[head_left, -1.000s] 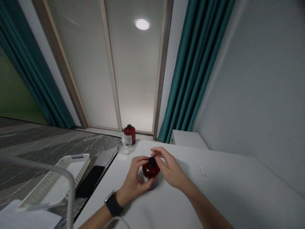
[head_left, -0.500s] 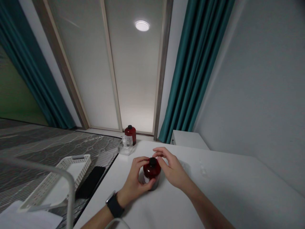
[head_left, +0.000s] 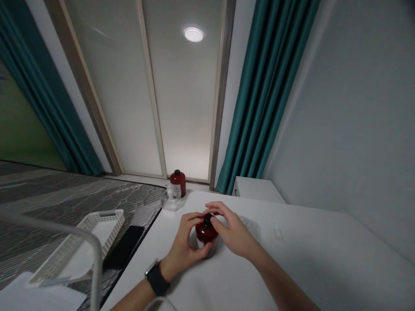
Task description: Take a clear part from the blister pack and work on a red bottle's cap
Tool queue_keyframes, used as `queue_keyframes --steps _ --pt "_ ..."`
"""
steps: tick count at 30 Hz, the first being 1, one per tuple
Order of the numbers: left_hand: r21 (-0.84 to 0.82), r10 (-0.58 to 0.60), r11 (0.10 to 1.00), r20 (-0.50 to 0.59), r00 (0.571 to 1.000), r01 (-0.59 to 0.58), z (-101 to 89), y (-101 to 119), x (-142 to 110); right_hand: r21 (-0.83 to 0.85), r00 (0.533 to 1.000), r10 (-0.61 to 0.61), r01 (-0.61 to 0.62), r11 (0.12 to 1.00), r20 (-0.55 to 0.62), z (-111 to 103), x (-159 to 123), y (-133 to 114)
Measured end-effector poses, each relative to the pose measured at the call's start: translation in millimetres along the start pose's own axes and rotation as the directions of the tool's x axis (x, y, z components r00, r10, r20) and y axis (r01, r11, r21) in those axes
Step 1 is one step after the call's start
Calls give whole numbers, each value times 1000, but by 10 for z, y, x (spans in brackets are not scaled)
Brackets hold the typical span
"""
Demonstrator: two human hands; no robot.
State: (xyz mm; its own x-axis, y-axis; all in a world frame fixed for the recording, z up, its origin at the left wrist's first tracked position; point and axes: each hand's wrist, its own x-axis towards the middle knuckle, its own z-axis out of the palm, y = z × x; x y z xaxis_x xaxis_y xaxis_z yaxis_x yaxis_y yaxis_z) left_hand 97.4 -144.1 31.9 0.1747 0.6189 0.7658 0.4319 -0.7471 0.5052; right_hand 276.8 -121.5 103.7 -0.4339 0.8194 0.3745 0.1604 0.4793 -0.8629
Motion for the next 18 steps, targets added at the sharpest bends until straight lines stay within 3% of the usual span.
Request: queue_keyframes --steps 4,10,14,18 --pt "-2 -4 1000 13 1000 4 4 6 11 -3 998 11 -11 1000 -59 14 -4 8" --pt "-7 6 1000 -1 1000 -6 8 6 12 -3 1000 11 -11 1000 -21 46 -14 -26" --pt "-10 -2 1000 10 1000 2 3 4 8 -68 997 -33 29 997 -70 31 -9 -18" --pt "-4 -4 1000 8 1000 4 0 10 8 -66 999 1 -4 998 -54 26 -15 -15"
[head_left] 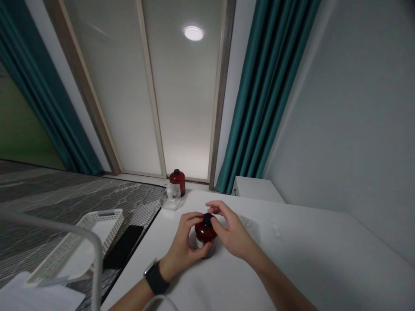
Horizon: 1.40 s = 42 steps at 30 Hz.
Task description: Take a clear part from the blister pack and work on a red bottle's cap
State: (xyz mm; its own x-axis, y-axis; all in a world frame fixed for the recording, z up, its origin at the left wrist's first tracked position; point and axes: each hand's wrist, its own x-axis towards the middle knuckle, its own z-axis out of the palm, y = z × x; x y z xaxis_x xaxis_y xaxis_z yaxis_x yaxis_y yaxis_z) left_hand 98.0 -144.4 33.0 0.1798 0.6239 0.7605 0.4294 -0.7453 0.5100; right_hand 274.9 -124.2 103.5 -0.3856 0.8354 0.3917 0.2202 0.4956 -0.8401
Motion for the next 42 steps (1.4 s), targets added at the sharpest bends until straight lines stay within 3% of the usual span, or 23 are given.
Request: queue_keyframes --steps 8,16,21,27,34,39,42 --pt "-4 9 1000 -8 1000 -9 0 5 20 -34 998 -63 63 997 1 13 -1 10" --pt "1 23 1000 -12 1000 -23 10 -8 15 35 998 2 -4 999 55 10 -18 -10" --pt "3 25 1000 -13 1000 -25 4 -3 10 -35 998 -58 59 998 28 6 -8 -25" --pt "10 34 999 -11 999 -34 2 -5 12 -38 999 17 -15 999 48 54 -6 -38" --pt "6 25 1000 -6 1000 -25 13 -15 10 -13 1000 14 -14 1000 17 55 8 21" --pt "4 29 1000 -11 1000 -29 7 -8 6 32 992 -57 54 998 110 -6 6 13" --pt "-5 29 1000 -5 1000 -29 10 -8 7 -16 991 -90 92 996 96 -31 8 3"
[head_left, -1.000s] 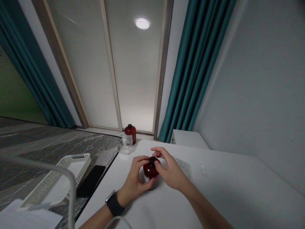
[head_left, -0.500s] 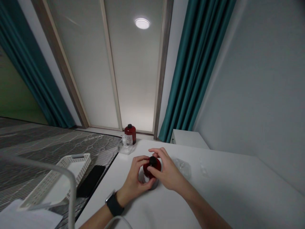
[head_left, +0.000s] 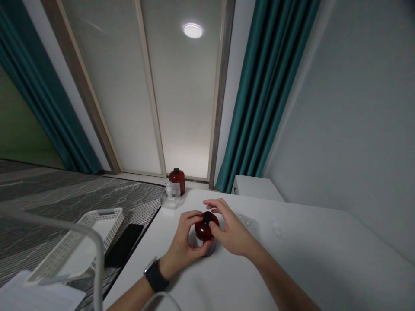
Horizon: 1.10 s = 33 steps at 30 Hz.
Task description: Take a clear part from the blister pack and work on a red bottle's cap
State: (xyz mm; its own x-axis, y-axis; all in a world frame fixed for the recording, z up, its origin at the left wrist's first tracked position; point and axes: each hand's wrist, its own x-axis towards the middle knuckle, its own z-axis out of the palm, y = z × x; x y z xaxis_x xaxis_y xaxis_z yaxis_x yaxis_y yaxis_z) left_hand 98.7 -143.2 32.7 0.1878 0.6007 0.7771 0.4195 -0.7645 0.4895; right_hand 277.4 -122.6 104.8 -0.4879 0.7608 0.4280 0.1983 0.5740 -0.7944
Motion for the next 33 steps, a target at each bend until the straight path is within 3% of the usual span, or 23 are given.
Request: queue_keyframes --steps 12,25,33 --pt "8 8 1000 2 1000 -8 8 -21 5 -14 1000 -2 2 1000 6 41 -24 -29" --pt "4 -2 1000 2 1000 2 5 7 0 -135 999 -28 25 990 -22 -4 -4 -24" --pt "8 -3 1000 6 1000 3 -10 4 -2 -111 999 -53 51 992 -12 -32 -11 -9"
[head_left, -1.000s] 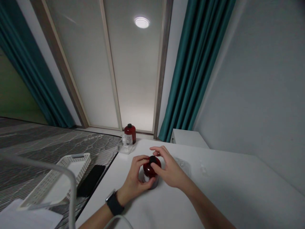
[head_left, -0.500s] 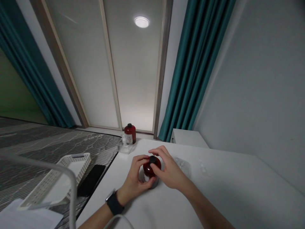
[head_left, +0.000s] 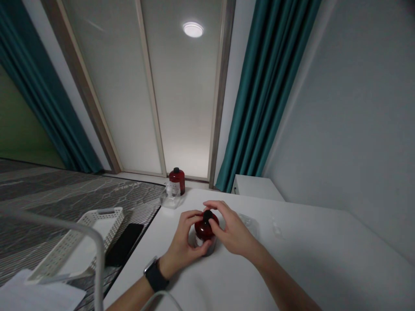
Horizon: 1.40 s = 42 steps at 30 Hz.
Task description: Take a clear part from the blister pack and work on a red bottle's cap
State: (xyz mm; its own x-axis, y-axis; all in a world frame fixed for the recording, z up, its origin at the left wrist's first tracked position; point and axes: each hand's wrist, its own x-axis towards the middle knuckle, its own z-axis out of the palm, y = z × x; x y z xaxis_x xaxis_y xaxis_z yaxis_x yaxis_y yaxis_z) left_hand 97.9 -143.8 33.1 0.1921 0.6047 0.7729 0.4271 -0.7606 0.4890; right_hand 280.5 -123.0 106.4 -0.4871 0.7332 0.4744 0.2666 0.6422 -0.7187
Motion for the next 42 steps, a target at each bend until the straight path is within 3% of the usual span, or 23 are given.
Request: queue_keyframes --steps 11,17,22,29,35,38,42 --pt "9 12 1000 -24 1000 -12 9 -1 3 258 986 137 -107 960 -100 -36 32 87" --pt "3 -3 1000 -9 1000 3 8 13 17 88 989 69 -58 994 -131 -144 -16 23" --pt "19 -5 1000 -14 1000 6 -2 35 21 68 989 41 -31 997 -144 -204 -180 -23" --pt "71 -8 997 11 1000 7 -19 35 41 214 964 173 -129 968 -203 -368 -549 78" --pt "100 2 995 9 1000 -2 -8 5 29 237 900 312 -246 940 -304 -644 -809 289" --pt "124 4 992 0 1000 -4 -5 -12 28 149 886 262 -221 964 -381 -747 -824 369" --pt "124 51 991 0 999 -51 -24 -55 31 -16 893 169 -193 981 -418 -790 -725 298"
